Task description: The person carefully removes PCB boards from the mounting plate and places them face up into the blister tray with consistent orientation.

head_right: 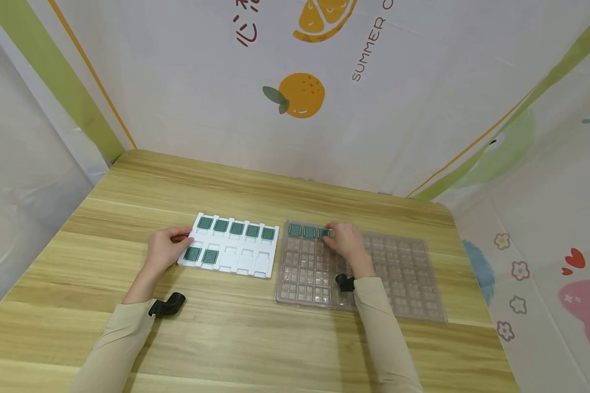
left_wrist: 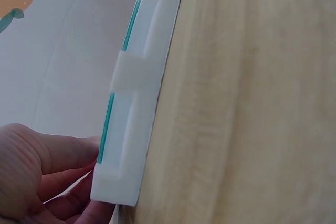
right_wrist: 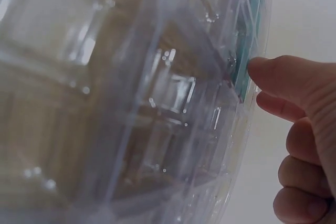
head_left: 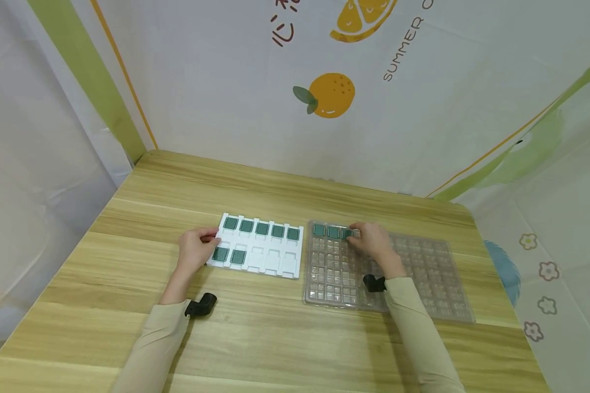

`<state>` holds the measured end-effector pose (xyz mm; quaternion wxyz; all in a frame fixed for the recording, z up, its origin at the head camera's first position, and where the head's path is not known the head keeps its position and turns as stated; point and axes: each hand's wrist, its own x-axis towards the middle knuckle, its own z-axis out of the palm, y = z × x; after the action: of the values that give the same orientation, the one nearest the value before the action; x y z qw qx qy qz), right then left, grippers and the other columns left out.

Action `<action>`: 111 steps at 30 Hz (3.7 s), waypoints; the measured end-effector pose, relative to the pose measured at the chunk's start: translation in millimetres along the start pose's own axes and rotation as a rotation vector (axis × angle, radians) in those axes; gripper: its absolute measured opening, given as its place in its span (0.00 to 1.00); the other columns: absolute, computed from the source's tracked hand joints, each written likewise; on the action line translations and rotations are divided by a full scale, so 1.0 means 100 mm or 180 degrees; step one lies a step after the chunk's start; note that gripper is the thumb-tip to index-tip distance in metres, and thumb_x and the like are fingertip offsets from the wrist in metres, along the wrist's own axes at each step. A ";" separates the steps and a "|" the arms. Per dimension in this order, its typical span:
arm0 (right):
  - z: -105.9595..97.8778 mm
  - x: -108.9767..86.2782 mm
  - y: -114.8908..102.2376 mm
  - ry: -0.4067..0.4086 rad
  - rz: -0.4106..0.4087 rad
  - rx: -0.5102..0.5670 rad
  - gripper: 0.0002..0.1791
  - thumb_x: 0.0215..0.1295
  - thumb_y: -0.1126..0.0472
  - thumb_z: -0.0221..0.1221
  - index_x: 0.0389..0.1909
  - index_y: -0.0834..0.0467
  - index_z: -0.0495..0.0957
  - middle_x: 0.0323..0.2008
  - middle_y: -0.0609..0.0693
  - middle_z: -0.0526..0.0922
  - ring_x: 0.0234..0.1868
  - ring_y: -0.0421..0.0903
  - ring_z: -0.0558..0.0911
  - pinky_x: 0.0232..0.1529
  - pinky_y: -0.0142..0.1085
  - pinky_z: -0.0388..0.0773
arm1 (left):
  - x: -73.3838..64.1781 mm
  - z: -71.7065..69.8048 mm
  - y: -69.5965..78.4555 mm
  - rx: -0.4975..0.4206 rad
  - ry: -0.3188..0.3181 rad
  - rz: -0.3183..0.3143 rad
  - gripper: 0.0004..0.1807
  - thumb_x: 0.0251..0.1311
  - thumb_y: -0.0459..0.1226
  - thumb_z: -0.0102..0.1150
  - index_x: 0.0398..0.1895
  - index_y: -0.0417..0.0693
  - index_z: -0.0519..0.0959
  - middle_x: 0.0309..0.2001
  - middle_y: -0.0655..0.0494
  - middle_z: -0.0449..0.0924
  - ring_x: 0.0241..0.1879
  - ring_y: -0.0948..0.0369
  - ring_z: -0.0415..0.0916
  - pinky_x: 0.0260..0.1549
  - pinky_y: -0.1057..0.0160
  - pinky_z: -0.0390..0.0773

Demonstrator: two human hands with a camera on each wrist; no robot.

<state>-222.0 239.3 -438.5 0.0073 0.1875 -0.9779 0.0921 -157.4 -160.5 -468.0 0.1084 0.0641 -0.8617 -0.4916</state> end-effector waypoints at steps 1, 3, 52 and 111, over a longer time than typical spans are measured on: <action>0.00 0.00 0.00 0.0011 0.0007 0.0004 0.17 0.57 0.58 0.65 0.45 0.64 0.81 0.10 0.45 0.69 0.12 0.40 0.62 0.15 0.32 0.56 | 0.00 0.00 0.00 0.0006 0.0003 -0.0001 0.11 0.50 0.22 0.60 0.38 0.25 0.81 0.33 0.33 0.81 0.30 0.53 0.78 0.25 0.80 0.68; 0.00 -0.01 -0.01 0.0040 0.0015 0.0008 0.17 0.56 0.58 0.65 0.44 0.64 0.81 0.12 0.47 0.72 0.13 0.40 0.63 0.15 0.33 0.58 | 0.00 0.00 0.00 0.0008 0.0004 0.0011 0.11 0.50 0.22 0.60 0.38 0.25 0.81 0.33 0.33 0.81 0.30 0.52 0.78 0.25 0.80 0.68; 0.06 -0.15 -0.56 0.0399 -0.0337 0.0425 0.15 0.55 0.61 0.66 0.42 0.63 0.82 0.07 0.39 0.56 0.10 0.35 0.53 0.12 0.27 0.50 | -0.01 0.00 0.00 -0.0008 -0.0006 0.0010 0.11 0.51 0.22 0.60 0.39 0.25 0.81 0.33 0.33 0.81 0.31 0.49 0.77 0.25 0.79 0.68; 0.33 0.08 -1.64 0.0132 -0.1020 0.0546 0.14 0.58 0.55 0.64 0.43 0.57 0.82 0.10 0.40 0.61 0.13 0.33 0.56 0.15 0.25 0.52 | 0.00 0.02 -0.05 -0.0025 -0.0016 0.0042 0.11 0.50 0.22 0.60 0.39 0.25 0.80 0.33 0.33 0.81 0.32 0.48 0.78 0.25 0.79 0.68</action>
<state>-168.3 80.3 -441.7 0.0261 0.3388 -0.9238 0.1766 -158.1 -161.7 -473.4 0.1098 0.0567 -0.8604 -0.4944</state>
